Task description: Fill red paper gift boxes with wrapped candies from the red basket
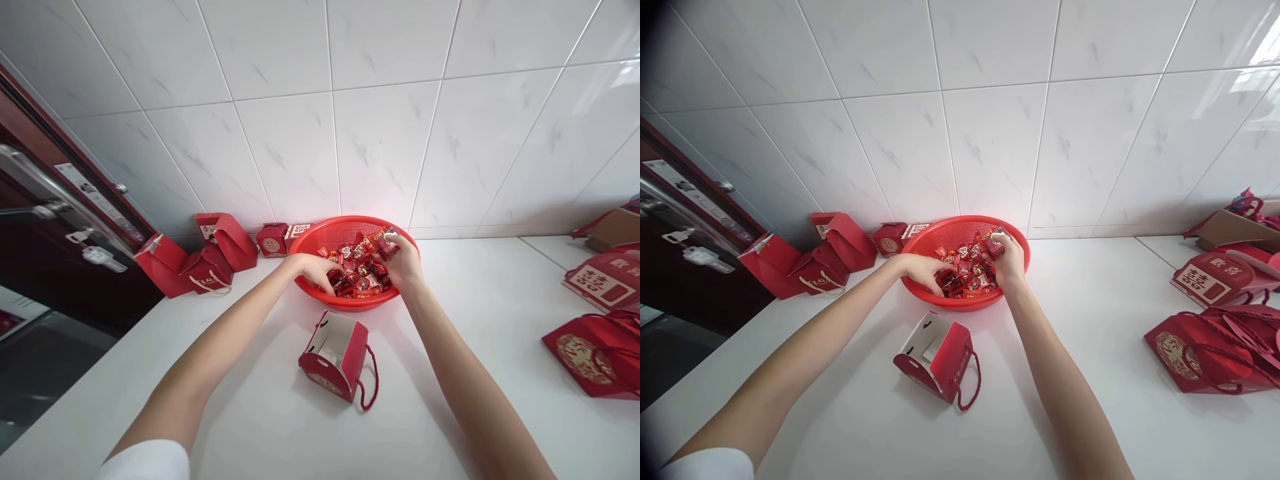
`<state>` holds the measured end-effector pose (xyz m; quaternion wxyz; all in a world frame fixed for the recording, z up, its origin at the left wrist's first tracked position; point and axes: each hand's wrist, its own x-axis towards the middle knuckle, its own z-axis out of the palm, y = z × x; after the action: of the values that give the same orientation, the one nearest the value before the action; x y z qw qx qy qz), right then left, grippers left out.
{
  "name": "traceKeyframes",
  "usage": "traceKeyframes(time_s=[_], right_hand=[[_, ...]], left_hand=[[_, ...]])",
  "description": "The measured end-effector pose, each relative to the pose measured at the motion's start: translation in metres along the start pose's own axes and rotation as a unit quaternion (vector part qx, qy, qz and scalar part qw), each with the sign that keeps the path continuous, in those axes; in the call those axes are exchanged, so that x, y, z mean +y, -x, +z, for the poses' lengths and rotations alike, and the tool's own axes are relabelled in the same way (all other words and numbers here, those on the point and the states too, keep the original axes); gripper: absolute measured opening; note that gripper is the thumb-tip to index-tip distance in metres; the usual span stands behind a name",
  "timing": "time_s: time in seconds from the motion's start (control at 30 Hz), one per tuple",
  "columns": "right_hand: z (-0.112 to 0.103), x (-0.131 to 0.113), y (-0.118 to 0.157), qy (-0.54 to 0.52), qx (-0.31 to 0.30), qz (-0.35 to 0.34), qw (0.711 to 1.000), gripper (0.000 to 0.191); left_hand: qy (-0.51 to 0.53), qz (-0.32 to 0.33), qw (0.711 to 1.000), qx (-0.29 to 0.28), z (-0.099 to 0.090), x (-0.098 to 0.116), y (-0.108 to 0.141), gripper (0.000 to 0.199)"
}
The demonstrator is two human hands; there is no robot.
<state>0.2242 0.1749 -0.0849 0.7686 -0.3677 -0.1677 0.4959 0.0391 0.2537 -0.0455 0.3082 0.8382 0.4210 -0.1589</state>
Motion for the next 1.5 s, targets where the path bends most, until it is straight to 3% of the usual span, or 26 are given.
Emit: traceKeyframes(time_s=[0.17, 0.3, 0.5, 0.67, 0.87, 1.13, 1.23, 1.37, 1.5], right_hand=[[0.002, -0.003, 0.002, 0.005, 0.007, 0.006, 1.0, 0.017], [0.003, -0.003, 0.003, 0.011, 0.008, 0.011, 1.0, 0.016], [0.002, -0.002, 0.002, 0.016, 0.005, 0.015, 1.0, 0.016], [0.001, -0.002, 0.0, 0.018, 0.01, 0.011, 1.0, 0.016], [0.001, -0.002, 0.0, 0.021, 0.011, 0.014, 1.0, 0.015], [0.002, -0.003, 0.002, 0.02, 0.006, 0.016, 1.0, 0.015], [0.002, -0.003, 0.001, 0.023, 0.003, 0.014, 1.0, 0.015], [0.0, -0.001, -0.001, 0.027, 0.002, 0.014, 1.0, 0.016], [-0.001, 0.0, -0.002, 0.031, -0.005, 0.014, 0.999, 0.017]], left_hand=[[-0.07, -0.021, 0.997, -0.041, 0.001, 0.008, 0.001, 0.102], [-0.03, -0.006, 0.999, -0.038, 0.0, 0.002, 0.006, 0.103], [-0.025, 0.054, 0.998, 0.028, 0.004, -0.012, 0.011, 0.093], [-0.003, 0.092, 0.996, 0.01, 0.01, -0.012, 0.004, 0.091], [-0.035, 0.1, 0.994, 0.021, 0.013, -0.015, 0.0, 0.074], [-0.019, 0.148, 0.988, 0.039, 0.019, -0.019, -0.003, 0.08], [0.073, 0.16, 0.98, 0.094, 0.022, -0.024, -0.008, 0.077], [0.228, 0.18, 0.93, 0.224, 0.02, -0.033, -0.015, 0.068], [0.291, 0.193, 0.895, 0.279, 0.019, -0.036, -0.019, 0.056]])
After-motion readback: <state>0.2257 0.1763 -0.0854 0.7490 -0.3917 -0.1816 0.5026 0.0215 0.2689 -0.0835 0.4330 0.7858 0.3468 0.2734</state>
